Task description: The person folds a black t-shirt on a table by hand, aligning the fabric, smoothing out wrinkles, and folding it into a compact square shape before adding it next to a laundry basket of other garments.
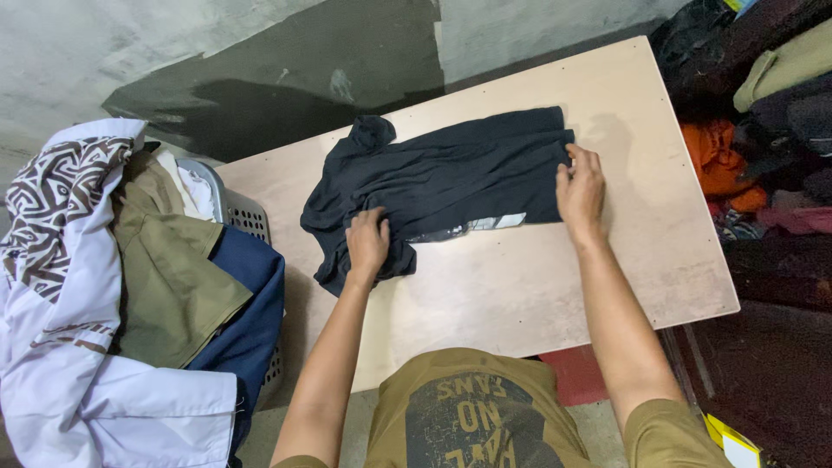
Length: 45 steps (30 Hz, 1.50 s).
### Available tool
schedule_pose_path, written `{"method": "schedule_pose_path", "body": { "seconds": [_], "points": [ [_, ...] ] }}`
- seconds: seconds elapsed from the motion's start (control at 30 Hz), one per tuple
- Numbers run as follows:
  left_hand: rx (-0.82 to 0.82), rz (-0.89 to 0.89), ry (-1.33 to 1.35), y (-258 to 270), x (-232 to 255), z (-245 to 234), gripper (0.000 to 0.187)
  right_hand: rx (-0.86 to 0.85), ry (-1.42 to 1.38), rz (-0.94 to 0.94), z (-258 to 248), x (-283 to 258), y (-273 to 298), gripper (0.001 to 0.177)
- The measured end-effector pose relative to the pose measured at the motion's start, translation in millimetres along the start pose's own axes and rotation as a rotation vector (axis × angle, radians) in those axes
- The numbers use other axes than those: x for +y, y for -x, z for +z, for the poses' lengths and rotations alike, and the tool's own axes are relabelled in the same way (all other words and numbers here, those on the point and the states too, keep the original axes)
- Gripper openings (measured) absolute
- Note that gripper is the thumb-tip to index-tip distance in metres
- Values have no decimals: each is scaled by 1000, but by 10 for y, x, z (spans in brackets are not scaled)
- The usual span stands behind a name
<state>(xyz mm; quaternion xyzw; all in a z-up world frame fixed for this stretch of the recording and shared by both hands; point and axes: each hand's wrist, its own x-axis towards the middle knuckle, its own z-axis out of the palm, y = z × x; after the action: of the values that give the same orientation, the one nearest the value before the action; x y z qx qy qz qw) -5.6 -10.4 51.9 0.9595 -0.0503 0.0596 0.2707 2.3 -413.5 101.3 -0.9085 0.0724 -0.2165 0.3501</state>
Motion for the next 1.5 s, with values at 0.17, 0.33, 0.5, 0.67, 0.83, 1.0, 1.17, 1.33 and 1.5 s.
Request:
{"method": "schedule_pose_path", "body": {
  "seconds": [0.17,0.33,0.5,0.67,0.83,1.0,1.17,1.33,1.5],
  "points": [
    [37,202,-120,106,160,84,22,-129,7,93,336,105,160,26],
    [3,166,-187,190,69,330,20,-163,111,-38,648,404,266,29],
    [-2,92,-200,252,-81,359,25,-211,167,46,735,446,216,32],
    [-80,11,-229,153,21,252,20,-292,256,70,802,480,80,36],
    [196,2,55,83,121,-38,14,-283,295,46,866,580,70,32],
    [117,-111,422,109,207,-224,11,-184,272,21,919,692,97,20],
    [46,-108,422,188,439,-399,17,-184,220,83,860,660,109,13],
    [78,147,256,349,549,-447,8,-136,139,51,708,496,99,10],
    [-1,167,316,520,484,-466,9,-159,3,112,252,210,99,8]
  ]
}}
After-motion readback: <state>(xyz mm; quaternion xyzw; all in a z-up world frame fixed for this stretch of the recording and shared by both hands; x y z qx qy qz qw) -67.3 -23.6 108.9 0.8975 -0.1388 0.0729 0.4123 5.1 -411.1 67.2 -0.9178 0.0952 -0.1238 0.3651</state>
